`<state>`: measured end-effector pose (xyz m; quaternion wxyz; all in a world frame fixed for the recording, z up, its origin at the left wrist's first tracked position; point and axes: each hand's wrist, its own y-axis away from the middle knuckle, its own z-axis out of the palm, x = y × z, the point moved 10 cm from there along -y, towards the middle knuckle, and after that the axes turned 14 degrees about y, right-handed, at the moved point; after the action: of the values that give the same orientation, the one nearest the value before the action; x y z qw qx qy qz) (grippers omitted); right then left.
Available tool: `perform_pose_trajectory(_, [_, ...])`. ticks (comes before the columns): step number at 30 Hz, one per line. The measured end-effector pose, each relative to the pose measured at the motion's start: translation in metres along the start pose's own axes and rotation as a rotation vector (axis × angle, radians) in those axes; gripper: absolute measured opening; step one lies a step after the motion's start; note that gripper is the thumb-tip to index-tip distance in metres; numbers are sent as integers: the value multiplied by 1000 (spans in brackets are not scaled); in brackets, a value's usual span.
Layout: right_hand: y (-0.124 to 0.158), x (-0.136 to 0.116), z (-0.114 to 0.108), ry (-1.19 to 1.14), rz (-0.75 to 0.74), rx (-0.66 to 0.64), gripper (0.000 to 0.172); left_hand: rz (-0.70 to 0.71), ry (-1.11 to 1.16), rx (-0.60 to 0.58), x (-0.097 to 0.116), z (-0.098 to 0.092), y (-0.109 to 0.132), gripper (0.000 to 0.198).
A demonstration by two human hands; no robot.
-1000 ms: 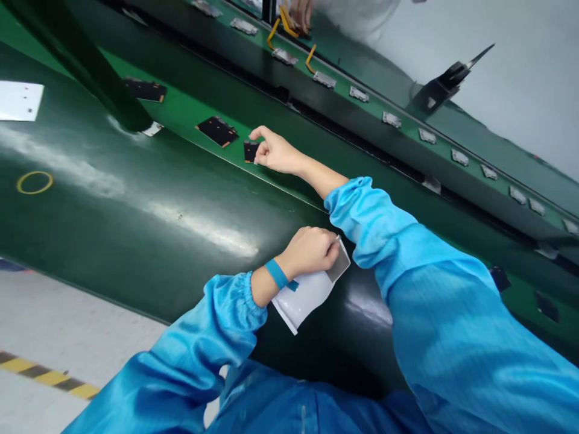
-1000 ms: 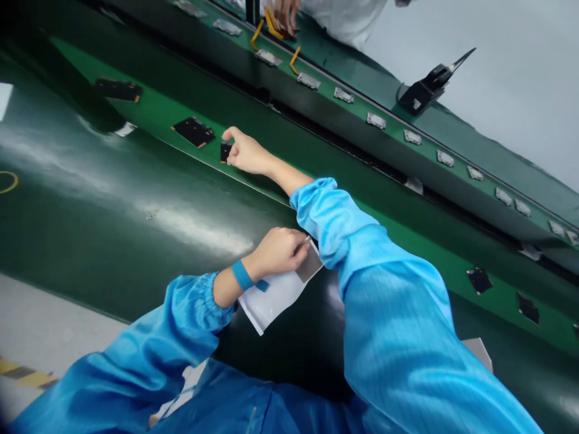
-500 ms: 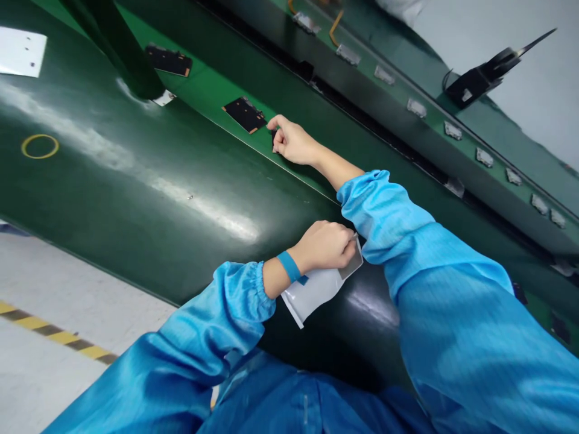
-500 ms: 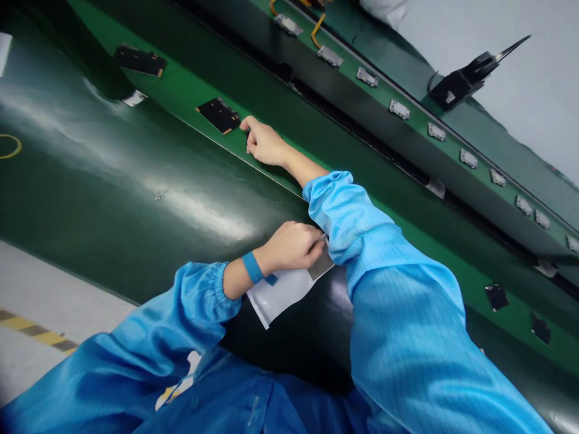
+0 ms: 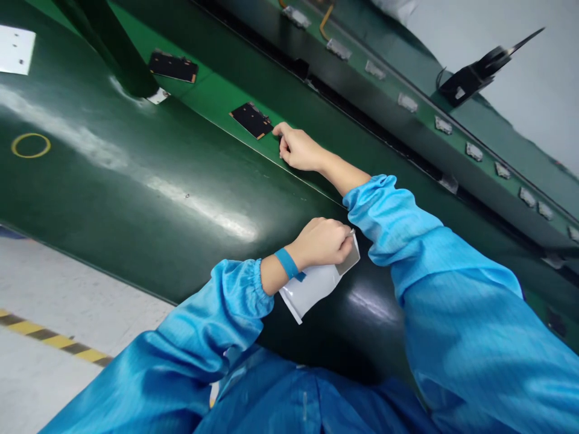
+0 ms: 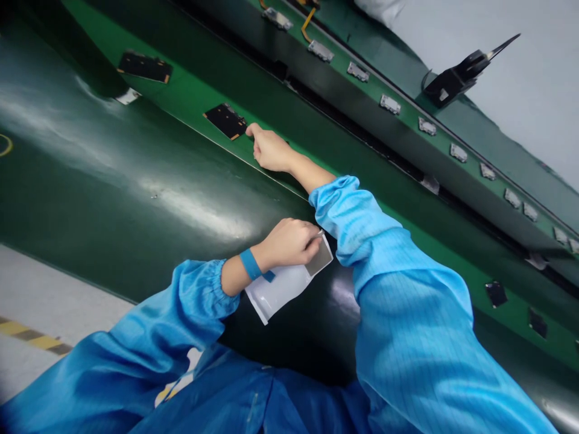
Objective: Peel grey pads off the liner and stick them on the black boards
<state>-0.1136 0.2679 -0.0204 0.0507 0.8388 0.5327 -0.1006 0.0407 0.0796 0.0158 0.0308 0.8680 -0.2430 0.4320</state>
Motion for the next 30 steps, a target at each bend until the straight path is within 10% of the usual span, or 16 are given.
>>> perform_pose_trajectory(12, [33, -7, -2, 177, 209, -86, 62, 4, -26, -5, 0, 2, -1, 33])
perform_pose_trajectory(19, [45, 40, -30, 122, 345, 0, 91, 7, -38, -8, 6, -1, 0, 34])
perform_pose_trajectory(25, [0, 25, -36, -274, 421, 3, 21, 25, 4, -9, 9, 2, 0, 34])
perform_pose_trajectory(30, [-31, -1, -16, -510, 598, -37, 29, 9, -7, -22, 3, 5, 0, 30])
